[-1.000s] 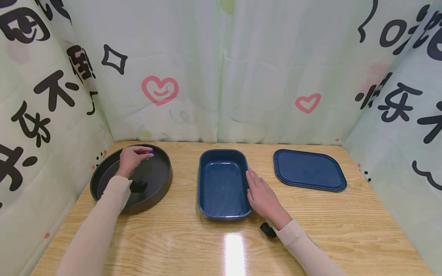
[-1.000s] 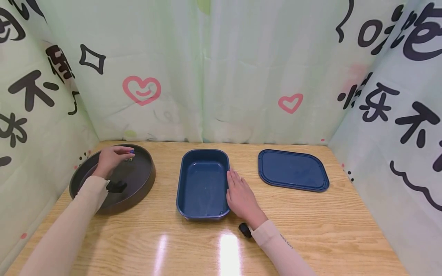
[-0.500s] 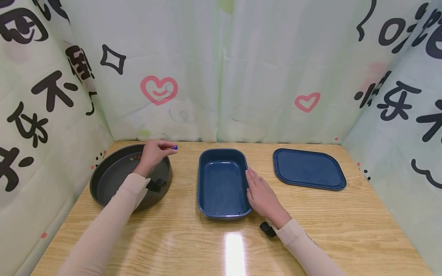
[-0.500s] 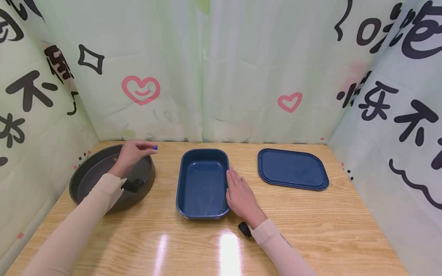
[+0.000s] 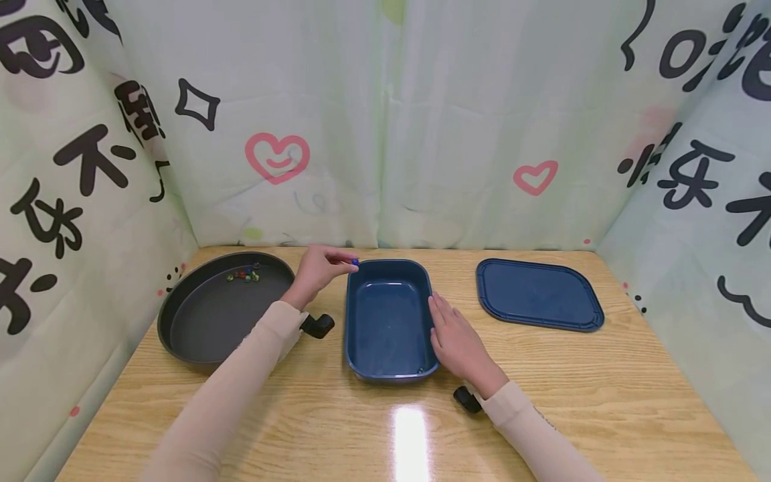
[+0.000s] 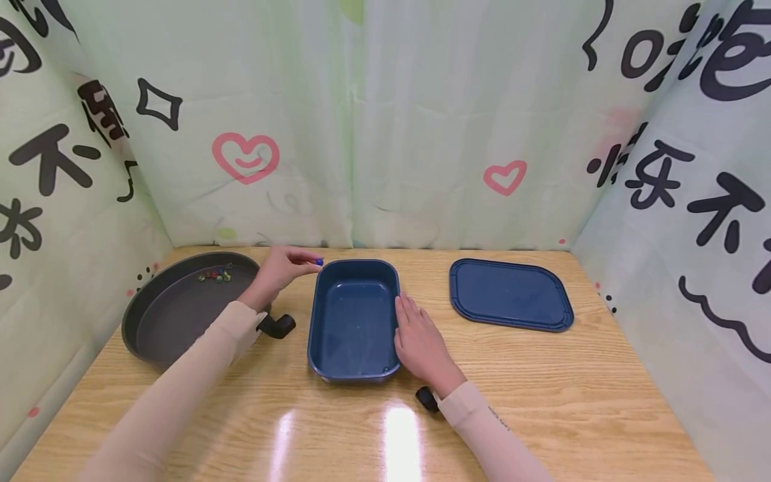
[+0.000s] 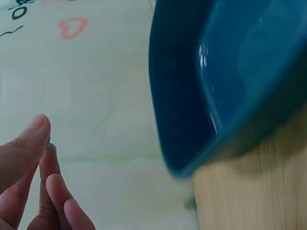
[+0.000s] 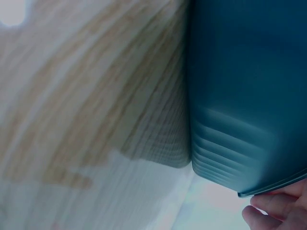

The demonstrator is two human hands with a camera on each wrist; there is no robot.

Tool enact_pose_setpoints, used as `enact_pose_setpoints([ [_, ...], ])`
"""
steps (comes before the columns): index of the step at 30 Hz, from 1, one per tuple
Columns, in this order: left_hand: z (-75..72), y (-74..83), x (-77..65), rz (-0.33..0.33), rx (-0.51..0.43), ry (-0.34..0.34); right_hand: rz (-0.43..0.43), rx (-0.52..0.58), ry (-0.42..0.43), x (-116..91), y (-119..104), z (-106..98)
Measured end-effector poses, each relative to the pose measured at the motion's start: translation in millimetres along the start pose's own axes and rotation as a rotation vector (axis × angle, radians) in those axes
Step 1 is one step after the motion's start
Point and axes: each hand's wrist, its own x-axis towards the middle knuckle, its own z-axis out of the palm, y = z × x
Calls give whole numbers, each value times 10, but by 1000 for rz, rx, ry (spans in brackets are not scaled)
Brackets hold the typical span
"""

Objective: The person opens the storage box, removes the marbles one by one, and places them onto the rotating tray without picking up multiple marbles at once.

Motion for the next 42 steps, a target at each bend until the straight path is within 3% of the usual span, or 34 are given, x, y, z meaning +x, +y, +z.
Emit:
enact_pose_setpoints([
  [11,547,24,118,-25,-23,-21,13,0,-7,-3,-16,-17],
  [20,844,-28,185,-31,-9,-34,16,0,-15,-2,-29,-44],
  [34,976,-271,203,-60,30,-7,12,0,-7,0,-22,-22],
  [42,983,-308,213,-91,69,-37,8,2,-2,-1,-14,-11],
])
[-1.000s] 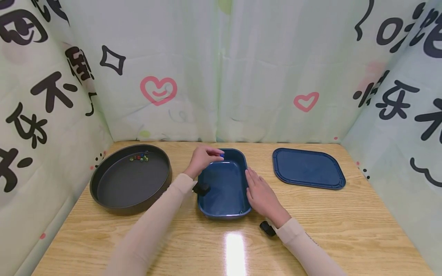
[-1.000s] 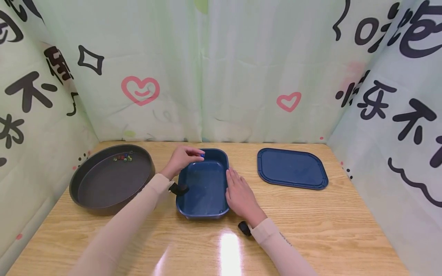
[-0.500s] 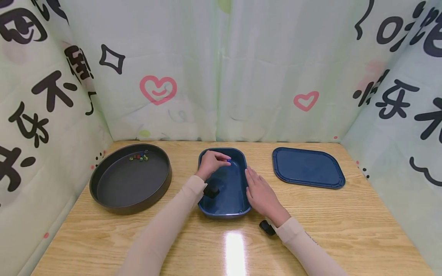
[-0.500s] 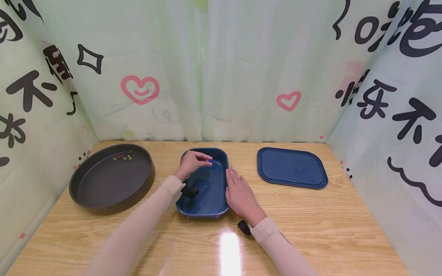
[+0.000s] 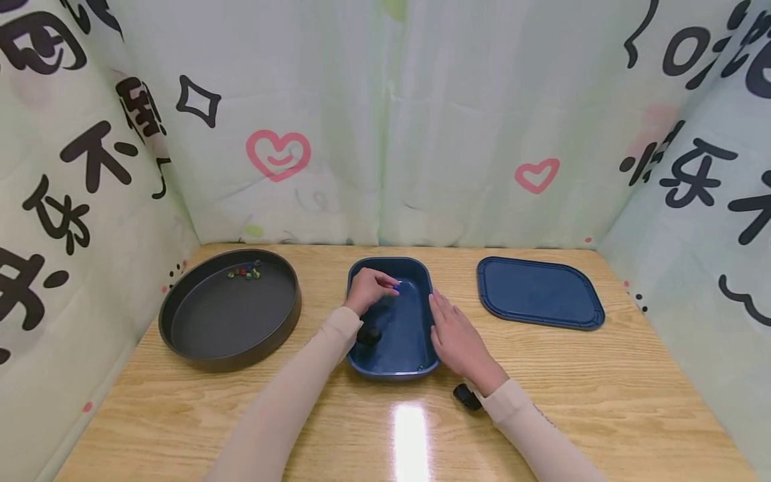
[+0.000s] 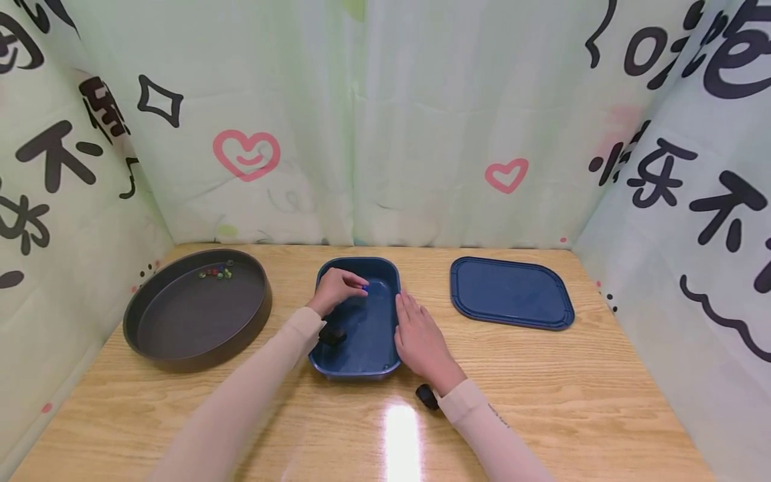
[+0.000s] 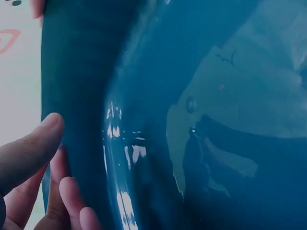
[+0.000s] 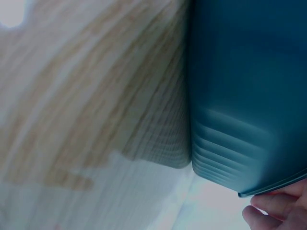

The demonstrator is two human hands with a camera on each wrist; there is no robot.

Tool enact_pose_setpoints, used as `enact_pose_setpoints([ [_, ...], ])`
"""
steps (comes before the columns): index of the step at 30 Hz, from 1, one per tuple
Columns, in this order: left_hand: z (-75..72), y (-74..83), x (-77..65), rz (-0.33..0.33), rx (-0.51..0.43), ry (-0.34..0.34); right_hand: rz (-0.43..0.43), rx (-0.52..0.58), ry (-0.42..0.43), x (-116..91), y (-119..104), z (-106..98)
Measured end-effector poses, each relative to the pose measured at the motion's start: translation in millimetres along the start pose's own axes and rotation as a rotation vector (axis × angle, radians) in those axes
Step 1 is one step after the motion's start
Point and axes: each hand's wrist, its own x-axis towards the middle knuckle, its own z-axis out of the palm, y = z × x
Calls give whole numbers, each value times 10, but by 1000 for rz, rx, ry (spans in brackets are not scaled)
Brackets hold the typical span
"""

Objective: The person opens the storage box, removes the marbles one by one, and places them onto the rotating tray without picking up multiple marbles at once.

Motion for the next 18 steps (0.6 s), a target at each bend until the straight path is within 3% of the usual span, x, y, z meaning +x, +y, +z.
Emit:
enact_pose_setpoints([
  [18,27,-25,41,-13,211,-85,3,4,-5,5,0,-3],
])
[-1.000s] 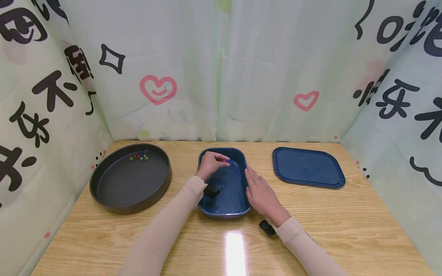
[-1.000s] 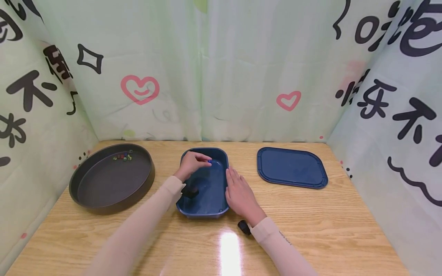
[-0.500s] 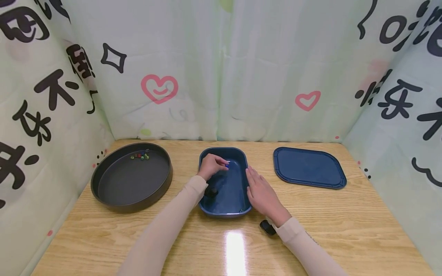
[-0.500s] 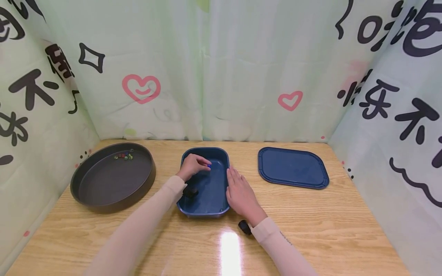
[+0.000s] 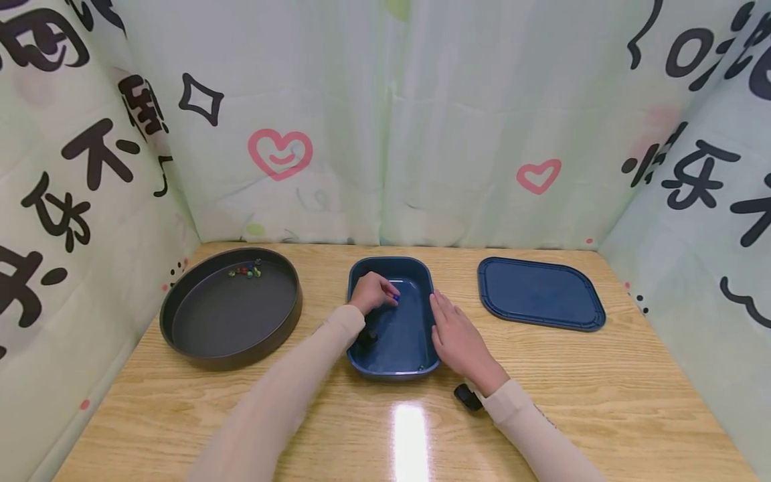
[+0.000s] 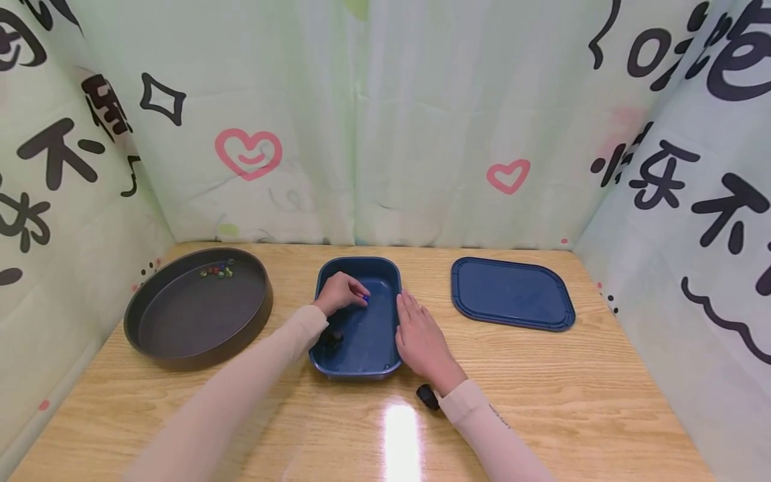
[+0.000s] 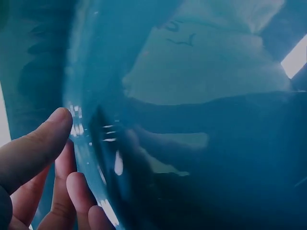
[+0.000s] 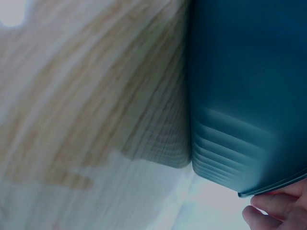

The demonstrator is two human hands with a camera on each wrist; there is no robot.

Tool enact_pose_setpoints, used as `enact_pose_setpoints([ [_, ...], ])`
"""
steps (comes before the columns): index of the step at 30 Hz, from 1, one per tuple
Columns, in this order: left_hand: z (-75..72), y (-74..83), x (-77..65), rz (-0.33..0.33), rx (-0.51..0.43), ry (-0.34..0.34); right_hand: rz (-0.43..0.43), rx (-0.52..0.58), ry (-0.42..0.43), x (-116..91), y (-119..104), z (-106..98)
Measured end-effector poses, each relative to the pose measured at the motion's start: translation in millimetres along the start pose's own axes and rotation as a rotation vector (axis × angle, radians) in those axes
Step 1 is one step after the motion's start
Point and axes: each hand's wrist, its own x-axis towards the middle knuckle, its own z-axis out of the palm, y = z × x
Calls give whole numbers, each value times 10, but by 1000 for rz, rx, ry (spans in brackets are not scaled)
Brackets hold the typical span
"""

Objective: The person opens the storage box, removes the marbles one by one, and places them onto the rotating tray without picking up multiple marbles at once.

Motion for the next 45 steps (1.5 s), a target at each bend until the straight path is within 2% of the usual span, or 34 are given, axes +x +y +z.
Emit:
enact_pose_setpoints([
  [8,28,-26,8,-5,67,-44,-4,-3,5,-5,5,5],
  [15,54,-55,47,7,95,-41,-3,-12,4,0,9,8],
  [24,72,-86,97,-6,88,-49,-11,-19,8,12,4,7],
  [33,37,-19,38,-22,89,-112,-2,-7,0,1,16,17],
  [45,-31,39,-5,0,133,-96,0,0,-5,-7,8,9],
])
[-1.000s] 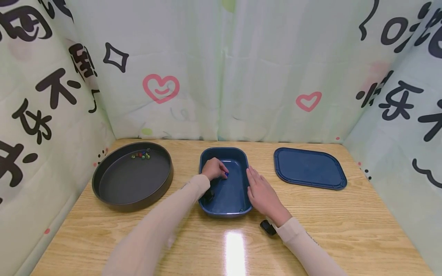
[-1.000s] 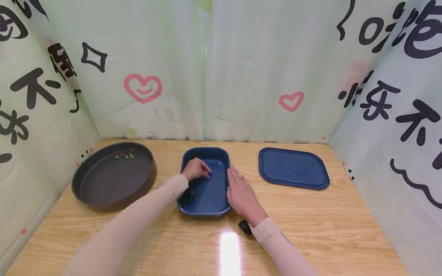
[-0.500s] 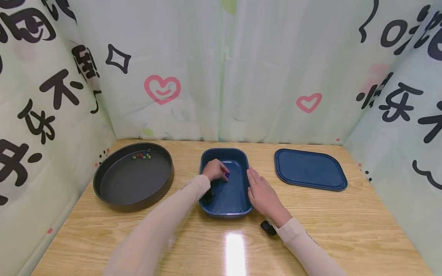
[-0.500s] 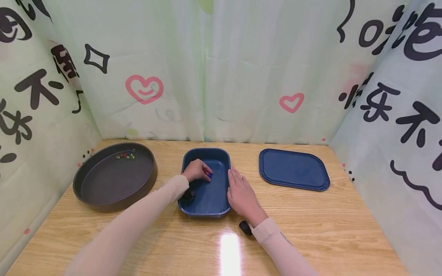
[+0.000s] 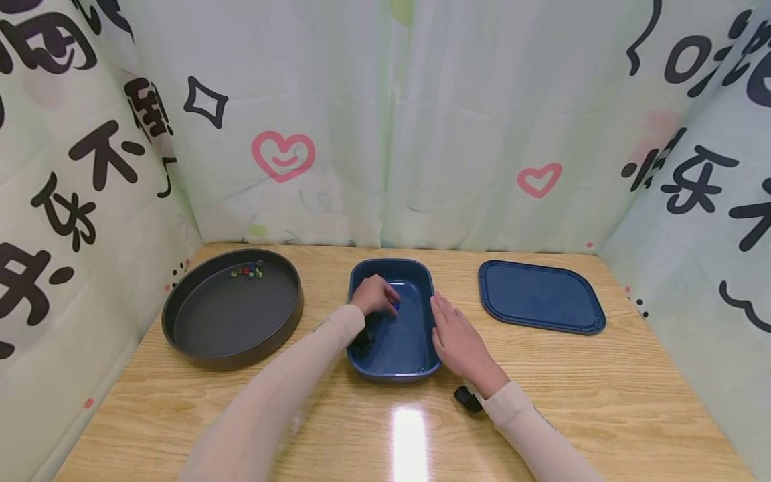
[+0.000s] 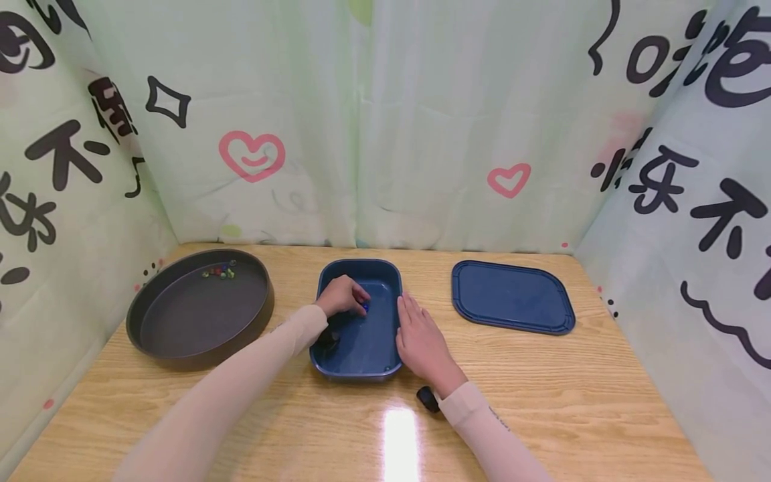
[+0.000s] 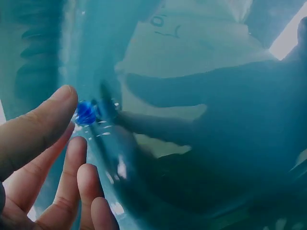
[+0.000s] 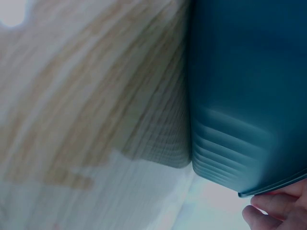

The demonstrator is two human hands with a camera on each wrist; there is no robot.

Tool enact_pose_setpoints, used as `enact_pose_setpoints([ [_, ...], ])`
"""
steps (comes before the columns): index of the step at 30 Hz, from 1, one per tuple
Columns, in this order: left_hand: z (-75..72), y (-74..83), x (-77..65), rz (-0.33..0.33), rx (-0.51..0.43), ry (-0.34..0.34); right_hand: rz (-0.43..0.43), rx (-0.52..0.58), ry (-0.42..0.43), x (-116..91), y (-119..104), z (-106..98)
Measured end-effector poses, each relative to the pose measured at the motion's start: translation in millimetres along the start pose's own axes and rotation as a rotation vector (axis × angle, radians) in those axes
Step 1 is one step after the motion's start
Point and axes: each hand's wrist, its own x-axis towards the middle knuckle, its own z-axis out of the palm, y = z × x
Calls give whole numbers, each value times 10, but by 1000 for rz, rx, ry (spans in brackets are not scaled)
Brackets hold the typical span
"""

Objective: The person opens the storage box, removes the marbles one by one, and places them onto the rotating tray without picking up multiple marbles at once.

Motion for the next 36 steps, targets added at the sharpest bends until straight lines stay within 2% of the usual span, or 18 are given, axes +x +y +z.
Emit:
enact_pose_setpoints([
  [10,-201,62,-80,86,-11,-9,1,-5,-1,1,-10,3],
  [16,-323,57,-133,123,-66,-21,-3,0,8,-5,-17,-2],
  [26,-490,33,-264,249,-187,-57,-1,-10,2,-11,-24,-12],
  [29,-529,15,-305,271,-217,-42,-5,-19,7,-10,-26,-16],
  [36,-615,-41,-408,264,-257,11,-9,-37,14,-2,-31,-23],
])
